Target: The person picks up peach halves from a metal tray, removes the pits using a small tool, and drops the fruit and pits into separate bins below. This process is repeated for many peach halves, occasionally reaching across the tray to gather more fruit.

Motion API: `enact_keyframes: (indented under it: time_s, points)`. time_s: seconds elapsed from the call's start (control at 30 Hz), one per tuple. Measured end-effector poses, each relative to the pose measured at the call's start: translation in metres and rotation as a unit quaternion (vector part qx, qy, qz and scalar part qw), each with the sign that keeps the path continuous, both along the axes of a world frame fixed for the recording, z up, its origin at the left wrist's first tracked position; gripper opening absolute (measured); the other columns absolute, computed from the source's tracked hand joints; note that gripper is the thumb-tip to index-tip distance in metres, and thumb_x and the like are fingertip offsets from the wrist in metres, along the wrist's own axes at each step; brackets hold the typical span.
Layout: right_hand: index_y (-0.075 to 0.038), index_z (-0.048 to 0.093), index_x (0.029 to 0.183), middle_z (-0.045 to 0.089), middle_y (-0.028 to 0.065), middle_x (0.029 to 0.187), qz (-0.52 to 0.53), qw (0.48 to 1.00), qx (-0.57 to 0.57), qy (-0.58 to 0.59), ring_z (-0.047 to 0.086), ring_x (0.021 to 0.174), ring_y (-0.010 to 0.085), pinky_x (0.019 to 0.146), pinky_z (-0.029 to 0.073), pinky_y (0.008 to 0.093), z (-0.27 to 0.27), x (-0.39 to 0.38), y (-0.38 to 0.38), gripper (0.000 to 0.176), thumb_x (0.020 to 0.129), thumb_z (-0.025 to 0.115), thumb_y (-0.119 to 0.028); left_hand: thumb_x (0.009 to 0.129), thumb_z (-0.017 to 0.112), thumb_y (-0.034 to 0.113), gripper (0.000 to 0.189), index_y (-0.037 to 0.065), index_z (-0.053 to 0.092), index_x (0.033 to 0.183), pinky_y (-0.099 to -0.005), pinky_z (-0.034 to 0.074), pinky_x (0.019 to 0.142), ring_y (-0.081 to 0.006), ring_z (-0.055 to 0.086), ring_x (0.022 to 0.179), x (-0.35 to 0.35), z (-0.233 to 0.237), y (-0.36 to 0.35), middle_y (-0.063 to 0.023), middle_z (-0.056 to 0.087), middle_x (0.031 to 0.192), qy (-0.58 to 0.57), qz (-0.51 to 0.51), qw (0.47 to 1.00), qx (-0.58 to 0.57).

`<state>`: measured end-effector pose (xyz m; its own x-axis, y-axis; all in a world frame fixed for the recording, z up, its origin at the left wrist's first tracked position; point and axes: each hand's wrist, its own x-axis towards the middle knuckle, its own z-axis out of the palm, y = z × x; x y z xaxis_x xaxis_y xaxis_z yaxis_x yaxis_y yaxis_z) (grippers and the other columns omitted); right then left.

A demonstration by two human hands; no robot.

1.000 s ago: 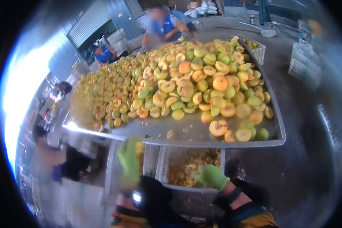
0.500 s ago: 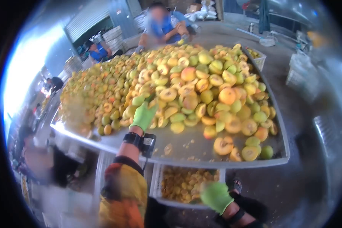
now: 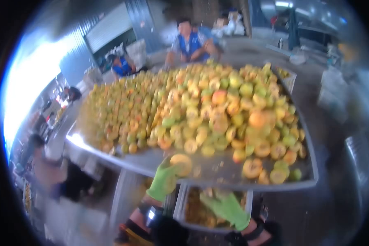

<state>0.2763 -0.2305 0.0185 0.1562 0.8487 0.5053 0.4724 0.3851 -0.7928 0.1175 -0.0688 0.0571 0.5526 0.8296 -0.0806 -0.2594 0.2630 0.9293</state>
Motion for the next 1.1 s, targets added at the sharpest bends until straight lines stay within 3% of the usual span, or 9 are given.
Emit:
enact_keyframes:
  time_s: [0.13, 0.2, 0.23, 0.67, 0.87, 0.97, 1.03, 1.07, 1.1]
  points:
    - [-0.005, 0.061, 0.098, 0.064, 0.0151, 0.075, -0.018, 0.996, -0.074, 0.043, 0.063, 0.068, 0.0347, 0.058, 0.048, 0.0402, 0.018, -0.034, -0.011, 0.019, 0.09, 0.067, -0.021, 0.096, 0.057, 0.024, 0.036, -0.001, 0.054, 0.122, -0.0349, 0.053, 0.087, -0.0214, 0.064, 0.101, -0.022, -0.009, -0.073, -0.0097, 0.063, 0.114, 0.016, -0.013, 1.0, 0.018]
    - [-0.005, 0.06, 0.091, 0.064, 0.0143, 0.07, -0.102, 0.984, -0.076, -0.125, 0.064, 0.063, 0.032, 0.053, 0.048, 0.0398, 0.016, -0.042, -0.013, 0.017, 0.089, 0.068, -0.02, 0.098, 0.054, 0.036, 0.043, 0.001, 0.055, 0.123, -0.0359, 0.051, 0.093, -0.0225, 0.063, 0.103, -0.016, -0.015, -0.084, -0.0101, 0.064, 0.114, -0.197, -0.023, 0.949, -0.245]
    - [-0.005, 0.06, 0.091, 0.064, 0.0143, 0.07, -0.097, 0.983, -0.085, -0.128, 0.064, 0.063, 0.032, 0.053, 0.048, 0.0398, 0.01, -0.045, -0.015, 0.017, 0.089, 0.068, -0.02, 0.098, 0.054, 0.036, 0.043, 0.001, 0.055, 0.123, -0.0359, 0.051, 0.093, -0.0225, 0.063, 0.103, -0.013, -0.021, -0.087, -0.0101, 0.064, 0.114, -0.201, -0.018, 0.946, -0.254]
    - [-0.002, 0.055, 0.092, 0.061, 0.0132, 0.064, -0.176, 0.95, -0.083, -0.244, 0.061, 0.054, 0.0318, 0.048, 0.048, 0.0392, -0.016, -0.057, 0.007, 0.024, 0.088, 0.068, -0.022, 0.1, 0.05, 0.038, 0.041, 0.002, 0.056, 0.118, -0.0363, 0.049, 0.089, -0.023, 0.061, 0.097, 0.006, -0.04, -0.075, -0.0105, 0.063, 0.108, -0.23, 0.011, 0.935, -0.269]
    - [0.005, 0.056, 0.101, 0.057, 0.0176, 0.06, -0.084, 0.98, -0.182, -0.012, 0.063, 0.055, 0.0337, 0.048, 0.046, 0.0364, -0.013, -0.061, 0.014, 0.023, 0.098, 0.056, -0.018, 0.099, 0.05, 0.041, 0.042, 0.004, 0.057, 0.12, -0.0357, 0.051, 0.085, -0.0217, 0.06, 0.094, 0.016, -0.048, -0.074, -0.0114, 0.061, 0.107, -0.184, 0.045, 0.965, -0.184]
    - [0.004, 0.055, 0.099, 0.061, 0.0181, 0.066, -0.118, 0.968, -0.187, -0.121, 0.063, 0.058, 0.0348, 0.05, 0.048, 0.0397, -0.026, -0.066, 0.017, 0.024, 0.092, 0.063, -0.018, 0.1, 0.05, 0.04, 0.042, 0.004, 0.055, 0.121, -0.0368, 0.052, 0.083, -0.0208, 0.06, 0.094, 0.022, -0.039, -0.078, -0.011, 0.06, 0.11, -0.129, 0.111, 0.972, -0.165]
    - [0.005, 0.055, 0.103, 0.062, 0.0187, 0.069, -0.159, 0.982, -0.043, -0.094, 0.064, 0.06, 0.0352, 0.052, 0.049, 0.0392, -0.036, -0.075, 0.024, 0.025, 0.093, 0.063, -0.017, 0.101, 0.048, 0.038, 0.041, 0.003, 0.054, 0.123, -0.0373, 0.052, 0.084, -0.0206, 0.06, 0.095, 0.02, -0.029, -0.082, -0.011, 0.058, 0.115, -0.154, 0.104, 0.973, -0.136]
    - [0.006, 0.055, 0.107, 0.063, 0.0199, 0.074, -0.187, 0.953, -0.05, -0.235, 0.065, 0.064, 0.0348, 0.053, 0.049, 0.0395, -0.037, -0.073, 0.018, 0.027, 0.093, 0.062, -0.016, 0.102, 0.045, 0.036, 0.041, 0.003, 0.053, 0.124, -0.0374, 0.053, 0.084, -0.0207, 0.06, 0.096, 0.022, -0.024, -0.084, -0.012, 0.056, 0.119, -0.183, 0.136, 0.962, -0.152]
    - [0.006, 0.055, 0.107, 0.063, 0.0199, 0.074, -0.189, 0.952, -0.049, -0.237, 0.065, 0.064, 0.0348, 0.053, 0.049, 0.0395, -0.03, -0.072, 0.016, 0.027, 0.093, 0.062, -0.016, 0.102, 0.045, 0.036, 0.041, 0.003, 0.053, 0.124, -0.0374, 0.053, 0.084, -0.0207, 0.06, 0.096, 0.024, -0.026, -0.083, -0.012, 0.056, 0.119, -0.185, 0.134, 0.962, -0.152]
